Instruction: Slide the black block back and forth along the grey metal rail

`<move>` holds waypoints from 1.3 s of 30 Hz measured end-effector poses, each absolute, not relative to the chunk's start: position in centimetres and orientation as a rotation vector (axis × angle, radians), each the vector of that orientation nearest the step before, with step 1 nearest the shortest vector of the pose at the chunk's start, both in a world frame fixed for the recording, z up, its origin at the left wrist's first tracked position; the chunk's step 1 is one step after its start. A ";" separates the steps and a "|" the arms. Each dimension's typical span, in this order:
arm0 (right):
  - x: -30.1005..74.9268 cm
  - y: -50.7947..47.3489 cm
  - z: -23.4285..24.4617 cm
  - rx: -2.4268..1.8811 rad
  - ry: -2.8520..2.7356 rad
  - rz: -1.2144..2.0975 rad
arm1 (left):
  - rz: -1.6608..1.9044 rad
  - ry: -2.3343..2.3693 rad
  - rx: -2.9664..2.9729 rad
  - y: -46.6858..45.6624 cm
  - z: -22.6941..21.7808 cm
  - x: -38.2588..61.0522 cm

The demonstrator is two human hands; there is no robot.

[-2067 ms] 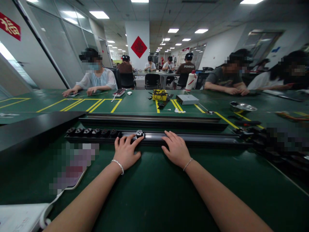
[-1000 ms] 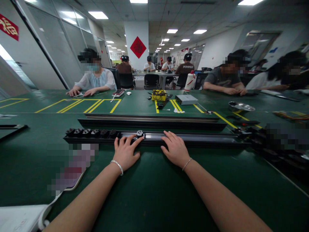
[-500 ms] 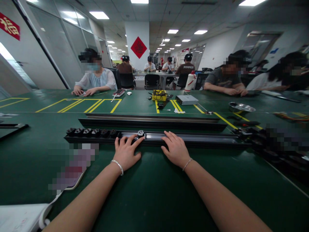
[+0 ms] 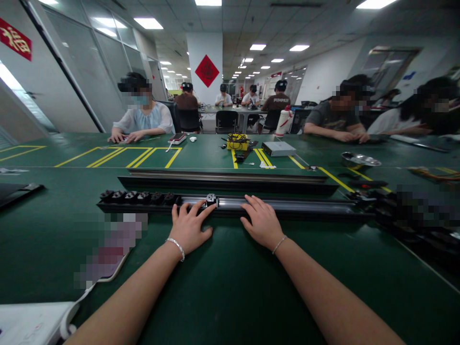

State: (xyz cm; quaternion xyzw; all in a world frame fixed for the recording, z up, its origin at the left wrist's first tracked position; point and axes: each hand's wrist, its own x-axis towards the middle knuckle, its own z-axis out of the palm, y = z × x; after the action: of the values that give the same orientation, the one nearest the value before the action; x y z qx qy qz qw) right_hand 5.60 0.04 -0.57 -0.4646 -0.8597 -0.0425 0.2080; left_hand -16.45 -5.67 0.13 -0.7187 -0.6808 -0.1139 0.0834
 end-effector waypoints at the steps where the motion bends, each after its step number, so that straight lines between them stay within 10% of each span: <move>1: 5.6 0.1 -0.6 -1.295 -2.392 -0.118 | -0.343 -2.030 -2.147 -5.7 0.2 -16.4; 39: 5.6 0.0 -0.5 -1.302 -2.400 -0.140 | -0.492 -2.023 -2.149 -5.5 -0.2 -15.8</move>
State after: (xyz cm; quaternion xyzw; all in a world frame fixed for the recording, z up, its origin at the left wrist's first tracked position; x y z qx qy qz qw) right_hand 5.59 0.01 -0.53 -0.4663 -0.8597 -0.0501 0.2023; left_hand -15.80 -5.52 -0.23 -0.7162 -0.6743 -0.1640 0.0745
